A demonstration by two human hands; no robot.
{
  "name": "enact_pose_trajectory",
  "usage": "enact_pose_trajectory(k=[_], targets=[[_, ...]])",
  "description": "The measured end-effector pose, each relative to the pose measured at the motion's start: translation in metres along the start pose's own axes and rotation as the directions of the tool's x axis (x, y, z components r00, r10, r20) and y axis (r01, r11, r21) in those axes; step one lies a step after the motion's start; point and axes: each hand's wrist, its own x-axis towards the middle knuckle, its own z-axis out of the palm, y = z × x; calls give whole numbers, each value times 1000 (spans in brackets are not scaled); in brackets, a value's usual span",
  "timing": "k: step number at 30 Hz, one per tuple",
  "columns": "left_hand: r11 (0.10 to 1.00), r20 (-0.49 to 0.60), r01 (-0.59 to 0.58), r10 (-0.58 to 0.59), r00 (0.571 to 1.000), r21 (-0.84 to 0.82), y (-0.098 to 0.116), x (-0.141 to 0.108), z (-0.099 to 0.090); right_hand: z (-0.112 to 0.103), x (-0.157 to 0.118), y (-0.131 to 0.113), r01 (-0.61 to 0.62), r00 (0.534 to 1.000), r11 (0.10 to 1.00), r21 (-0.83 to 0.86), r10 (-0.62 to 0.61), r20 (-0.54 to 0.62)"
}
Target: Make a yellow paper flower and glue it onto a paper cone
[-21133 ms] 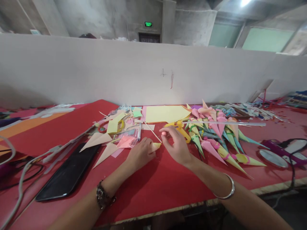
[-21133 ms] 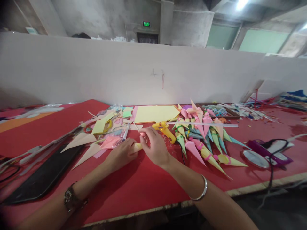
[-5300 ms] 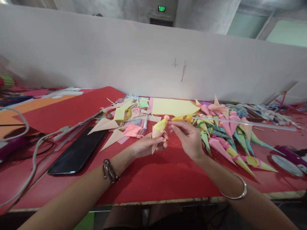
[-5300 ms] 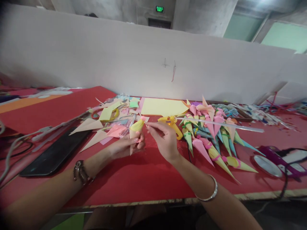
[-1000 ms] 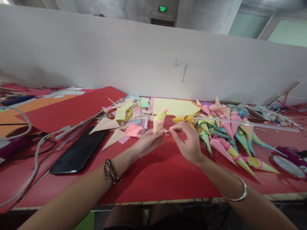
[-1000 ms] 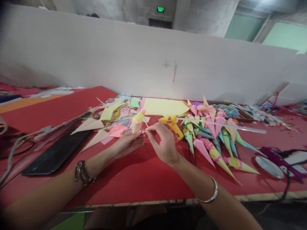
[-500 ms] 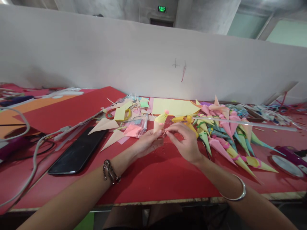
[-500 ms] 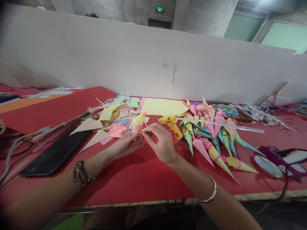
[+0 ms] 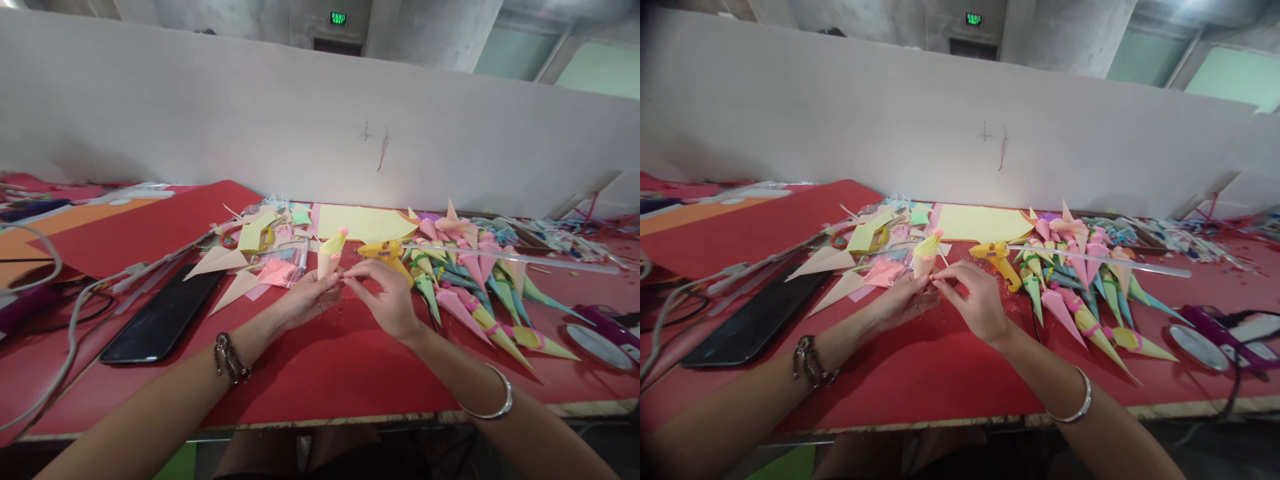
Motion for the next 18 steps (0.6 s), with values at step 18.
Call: enact_pose_trajectory(k=[18], targets=[[1000,-56,12,-11,998,17,2,-2,2,0,0,2,28,999,995,-100,-30,-22]])
